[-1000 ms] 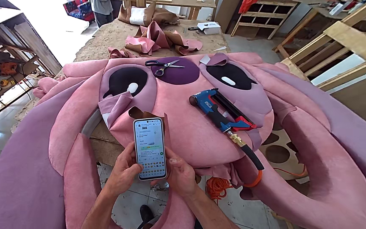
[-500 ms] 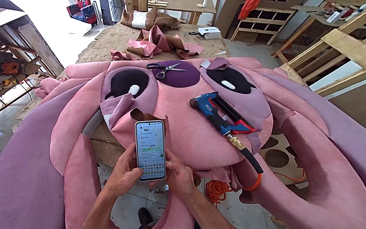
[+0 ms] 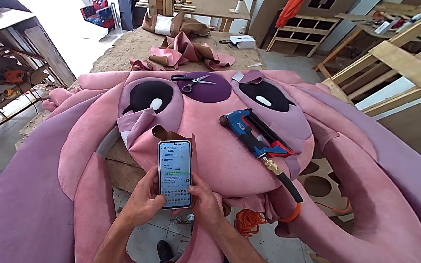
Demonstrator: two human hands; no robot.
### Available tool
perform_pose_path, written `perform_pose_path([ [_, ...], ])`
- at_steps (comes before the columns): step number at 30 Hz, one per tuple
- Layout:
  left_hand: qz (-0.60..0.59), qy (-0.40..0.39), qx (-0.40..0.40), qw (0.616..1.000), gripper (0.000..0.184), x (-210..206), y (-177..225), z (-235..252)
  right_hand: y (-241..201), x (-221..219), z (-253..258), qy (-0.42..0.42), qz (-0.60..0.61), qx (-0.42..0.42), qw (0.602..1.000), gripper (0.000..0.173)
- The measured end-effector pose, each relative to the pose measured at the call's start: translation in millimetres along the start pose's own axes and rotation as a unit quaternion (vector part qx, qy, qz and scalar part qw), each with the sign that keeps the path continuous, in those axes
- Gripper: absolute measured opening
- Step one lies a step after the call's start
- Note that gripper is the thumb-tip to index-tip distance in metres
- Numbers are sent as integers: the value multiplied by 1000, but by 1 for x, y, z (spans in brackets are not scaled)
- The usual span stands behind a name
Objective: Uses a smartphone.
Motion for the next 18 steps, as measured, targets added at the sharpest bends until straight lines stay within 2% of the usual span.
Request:
perform_pose_path([
  [9, 0, -13, -4, 1000, 66, 2, -1, 1, -1, -1, 1, 3, 34, 1, 999, 47],
  [14, -57, -31, -17, 998, 56, 4, -1, 1, 0, 0, 1, 0, 56, -4, 998, 47],
  [18, -88, -46, -21, 995, 58, 4, -1, 3, 0, 0, 1, -7, 68, -7, 998, 49],
])
Point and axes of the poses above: each hand's wrist, its own z-axis towards the middle knuckle, its own x-axis out of the back of the hand, y = z × x, the point moved 5 cm from there along z, towards the middle knuckle, and after that the axes turned 15 degrees about x, right-handed, at the moved point
